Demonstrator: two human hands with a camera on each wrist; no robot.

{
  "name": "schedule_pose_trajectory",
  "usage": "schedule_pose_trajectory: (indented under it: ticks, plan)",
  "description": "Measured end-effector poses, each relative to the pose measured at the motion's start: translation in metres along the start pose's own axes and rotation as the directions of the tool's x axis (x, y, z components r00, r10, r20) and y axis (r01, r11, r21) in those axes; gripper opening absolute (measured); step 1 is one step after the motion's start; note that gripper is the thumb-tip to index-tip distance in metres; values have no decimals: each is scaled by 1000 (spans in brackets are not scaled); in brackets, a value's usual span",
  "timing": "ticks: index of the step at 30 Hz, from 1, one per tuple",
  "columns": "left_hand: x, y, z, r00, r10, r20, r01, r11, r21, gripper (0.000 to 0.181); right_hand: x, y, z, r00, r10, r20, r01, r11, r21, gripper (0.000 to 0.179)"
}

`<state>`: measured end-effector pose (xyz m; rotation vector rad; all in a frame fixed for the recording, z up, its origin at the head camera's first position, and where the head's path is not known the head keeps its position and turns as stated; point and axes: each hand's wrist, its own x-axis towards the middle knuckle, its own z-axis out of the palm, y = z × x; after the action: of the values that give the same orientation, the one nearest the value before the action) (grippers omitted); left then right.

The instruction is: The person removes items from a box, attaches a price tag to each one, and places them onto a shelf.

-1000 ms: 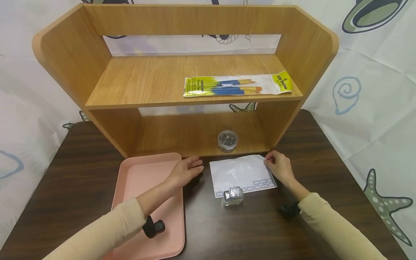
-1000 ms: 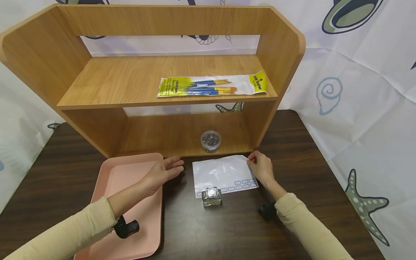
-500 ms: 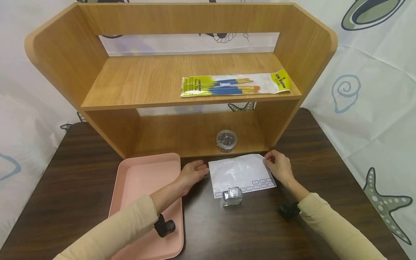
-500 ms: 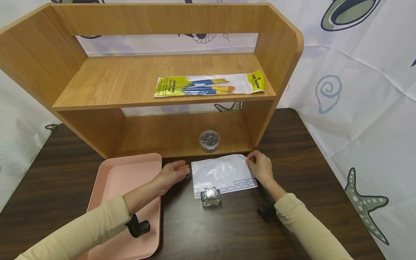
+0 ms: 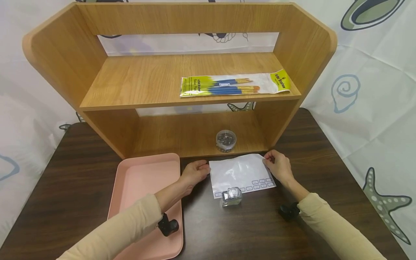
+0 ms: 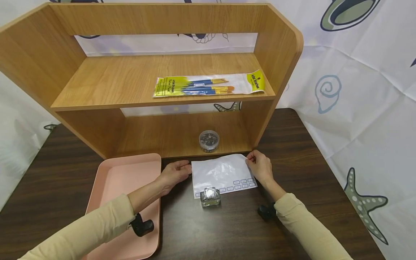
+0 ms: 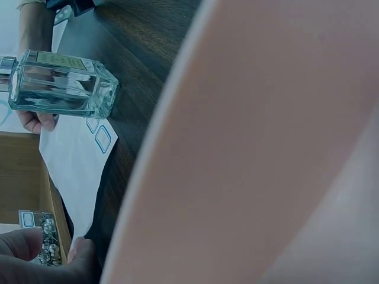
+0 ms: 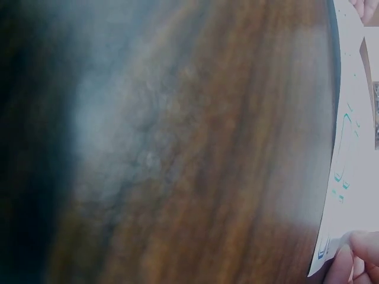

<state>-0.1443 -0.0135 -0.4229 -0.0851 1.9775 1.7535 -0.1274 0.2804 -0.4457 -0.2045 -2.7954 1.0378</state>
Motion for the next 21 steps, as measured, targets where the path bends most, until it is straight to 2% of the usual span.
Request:
schedule_pose_trajectory:
  ticks: [6, 13, 21]
  plan:
    - [1, -2, 2, 1000, 9, -6, -9, 1000, -4, 40, 1, 0, 0, 1000, 5, 6, -5, 1000, 5, 6]
    - [4, -5, 4, 999, 15, -36, -13, 999, 50, 30, 1, 1, 0, 1000, 21, 11, -21, 999, 36, 7]
    - [6, -8, 7, 996, 23, -83, -21, 1000, 24, 22, 0, 1, -1, 999, 26, 34, -29, 995, 97, 7]
